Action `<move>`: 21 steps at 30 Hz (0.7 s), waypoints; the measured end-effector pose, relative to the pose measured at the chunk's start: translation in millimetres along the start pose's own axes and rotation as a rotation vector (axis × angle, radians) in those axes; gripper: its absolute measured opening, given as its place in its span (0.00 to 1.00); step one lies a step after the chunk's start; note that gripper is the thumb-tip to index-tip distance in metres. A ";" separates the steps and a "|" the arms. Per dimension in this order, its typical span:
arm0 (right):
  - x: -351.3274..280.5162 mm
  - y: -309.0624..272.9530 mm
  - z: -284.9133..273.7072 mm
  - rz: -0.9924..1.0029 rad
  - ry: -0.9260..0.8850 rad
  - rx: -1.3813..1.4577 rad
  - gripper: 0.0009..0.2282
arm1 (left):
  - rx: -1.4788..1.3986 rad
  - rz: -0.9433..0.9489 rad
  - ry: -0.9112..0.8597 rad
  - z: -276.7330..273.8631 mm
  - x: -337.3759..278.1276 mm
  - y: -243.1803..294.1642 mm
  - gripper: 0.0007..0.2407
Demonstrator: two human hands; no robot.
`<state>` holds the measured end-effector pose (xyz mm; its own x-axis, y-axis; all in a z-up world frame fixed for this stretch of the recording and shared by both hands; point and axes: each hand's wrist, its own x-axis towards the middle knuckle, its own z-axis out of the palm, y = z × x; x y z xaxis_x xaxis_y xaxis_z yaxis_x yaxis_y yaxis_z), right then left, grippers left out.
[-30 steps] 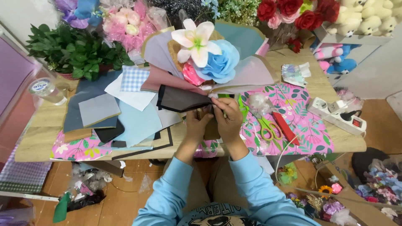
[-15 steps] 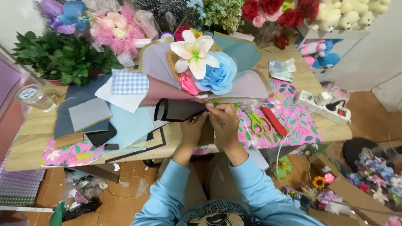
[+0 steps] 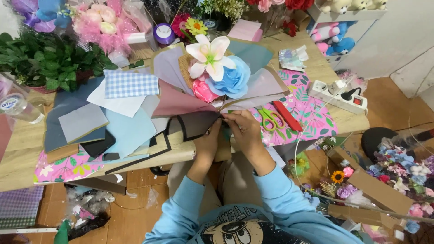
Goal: The person wraps a flower bouquet with multiple layers of colored paper, including brown, black, and beige sheets. They use a tape dispenser to secure the paper around the bouquet and adjust the wrapping to cover the stems.
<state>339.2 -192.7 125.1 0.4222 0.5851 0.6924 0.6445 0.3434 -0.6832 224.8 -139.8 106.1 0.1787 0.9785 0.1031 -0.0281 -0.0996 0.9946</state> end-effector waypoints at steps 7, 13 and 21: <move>-3.8 3.7 -0.6 -0.049 0.083 -0.015 0.05 | 0.035 0.005 0.018 9.2 -7.6 -4.9 0.22; -7.9 1.7 -0.2 -0.271 0.129 -0.299 0.06 | -0.021 0.078 0.033 18.0 -9.5 -8.4 0.19; -31.9 -33.9 -30.5 0.007 -0.353 -0.318 0.26 | -0.205 -0.206 0.058 24.9 -33.6 -3.6 0.23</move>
<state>323.3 -245.4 133.3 0.2197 0.8195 0.5293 0.8289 0.1294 -0.5443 243.5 -176.8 99.4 0.1453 0.9835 -0.1078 -0.1958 0.1354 0.9712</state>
